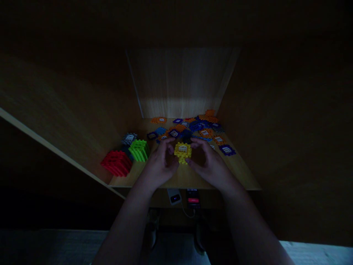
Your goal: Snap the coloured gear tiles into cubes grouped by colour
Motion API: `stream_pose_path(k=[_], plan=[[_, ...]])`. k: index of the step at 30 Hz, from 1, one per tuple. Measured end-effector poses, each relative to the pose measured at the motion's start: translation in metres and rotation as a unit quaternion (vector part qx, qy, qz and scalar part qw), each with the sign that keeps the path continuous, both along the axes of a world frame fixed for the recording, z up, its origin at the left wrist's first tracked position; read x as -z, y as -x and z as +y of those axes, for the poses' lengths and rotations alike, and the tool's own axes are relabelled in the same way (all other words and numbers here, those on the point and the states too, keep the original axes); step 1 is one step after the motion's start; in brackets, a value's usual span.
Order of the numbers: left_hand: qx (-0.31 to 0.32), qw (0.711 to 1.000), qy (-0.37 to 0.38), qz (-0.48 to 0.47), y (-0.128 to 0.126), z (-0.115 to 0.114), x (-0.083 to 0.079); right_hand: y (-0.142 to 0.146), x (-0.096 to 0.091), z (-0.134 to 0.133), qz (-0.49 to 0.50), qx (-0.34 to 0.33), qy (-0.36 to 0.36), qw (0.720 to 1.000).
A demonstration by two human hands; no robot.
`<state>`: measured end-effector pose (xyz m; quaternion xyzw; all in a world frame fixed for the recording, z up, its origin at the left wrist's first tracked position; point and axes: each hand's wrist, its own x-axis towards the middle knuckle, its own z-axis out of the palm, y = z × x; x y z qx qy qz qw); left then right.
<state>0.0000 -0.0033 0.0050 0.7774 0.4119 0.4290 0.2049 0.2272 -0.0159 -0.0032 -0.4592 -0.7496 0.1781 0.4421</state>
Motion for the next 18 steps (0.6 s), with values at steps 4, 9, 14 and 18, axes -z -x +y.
stream_pose_path(k=[4,9,14,18], plan=[[0.005,1.000,-0.005,-0.001,0.0000,-0.0003,0.0000,0.0004,0.0004,0.0003,-0.001,0.001,0.000,1.000],[0.010,1.000,-0.012,-0.003,-0.0006,-0.0001,-0.0008,0.0006,-0.0003,0.0002,-0.001,0.004,0.000,1.000],[0.003,1.000,-0.008,-0.004,-0.0003,0.0003,-0.0007,0.0000,-0.0006,-0.0001,-0.003,0.001,0.006,1.000],[0.003,1.000,0.000,-0.006,0.0009,0.0010,0.0004,-0.0007,-0.0006,-0.0006,-0.004,0.001,0.001,1.000]])
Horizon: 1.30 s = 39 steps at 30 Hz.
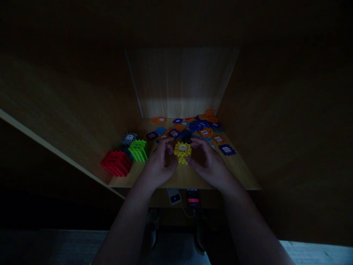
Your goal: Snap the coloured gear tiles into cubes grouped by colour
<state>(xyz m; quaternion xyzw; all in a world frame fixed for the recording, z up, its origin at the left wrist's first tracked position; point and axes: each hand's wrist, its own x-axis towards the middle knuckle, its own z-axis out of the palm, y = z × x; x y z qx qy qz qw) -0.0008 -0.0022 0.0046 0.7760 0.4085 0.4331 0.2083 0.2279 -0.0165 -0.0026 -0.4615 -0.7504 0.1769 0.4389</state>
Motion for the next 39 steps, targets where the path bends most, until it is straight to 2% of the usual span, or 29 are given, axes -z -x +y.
stream_pose_path(k=[39], plan=[[0.008,1.000,0.005,0.001,0.0000,0.0000,0.0015,-0.0001,0.0005,0.0004,-0.001,0.009,-0.009,1.000]])
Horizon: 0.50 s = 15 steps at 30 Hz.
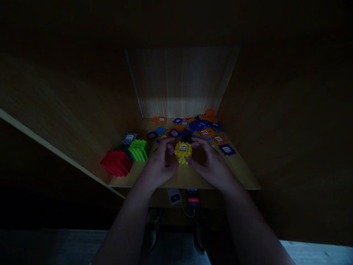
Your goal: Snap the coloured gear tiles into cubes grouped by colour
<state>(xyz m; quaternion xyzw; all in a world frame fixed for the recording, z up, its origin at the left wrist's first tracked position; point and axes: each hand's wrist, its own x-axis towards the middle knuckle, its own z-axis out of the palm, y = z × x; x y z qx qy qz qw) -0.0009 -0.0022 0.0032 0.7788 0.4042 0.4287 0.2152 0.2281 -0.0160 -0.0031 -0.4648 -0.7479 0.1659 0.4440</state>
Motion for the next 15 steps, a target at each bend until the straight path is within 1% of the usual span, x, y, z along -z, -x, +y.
stream_pose_path(k=[15], plan=[[-0.003,1.000,0.000,-0.002,-0.0008,-0.0006,-0.0007,-0.0028,-0.0017,-0.0015,0.002,0.004,0.012,1.000]])
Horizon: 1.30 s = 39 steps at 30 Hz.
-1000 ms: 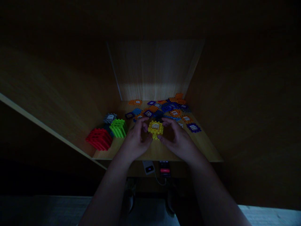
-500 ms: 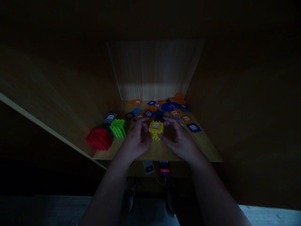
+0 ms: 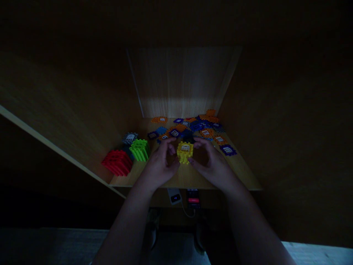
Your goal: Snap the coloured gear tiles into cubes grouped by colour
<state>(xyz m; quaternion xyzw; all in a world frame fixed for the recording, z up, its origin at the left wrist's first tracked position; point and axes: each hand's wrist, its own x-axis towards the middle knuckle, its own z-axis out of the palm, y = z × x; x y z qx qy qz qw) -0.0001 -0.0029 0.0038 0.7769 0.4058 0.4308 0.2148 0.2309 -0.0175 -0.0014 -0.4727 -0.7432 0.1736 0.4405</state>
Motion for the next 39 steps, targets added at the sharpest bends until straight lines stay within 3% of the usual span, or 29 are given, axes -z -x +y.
stream_pose_path(k=[12,23,39], plan=[[0.005,1.000,-0.001,-0.002,0.0002,0.0025,0.0042,-0.0026,0.0007,-0.0016,-0.013,-0.002,0.014,1.000],[-0.026,0.998,0.050,0.040,0.0038,0.0040,0.0046,-0.0077,0.0055,-0.0009,-0.039,-0.011,0.063,0.997],[-0.003,0.997,0.068,0.041,0.0053,0.0076,0.0067,-0.0034,0.0037,0.0005,-0.030,-0.014,0.054,0.998]])
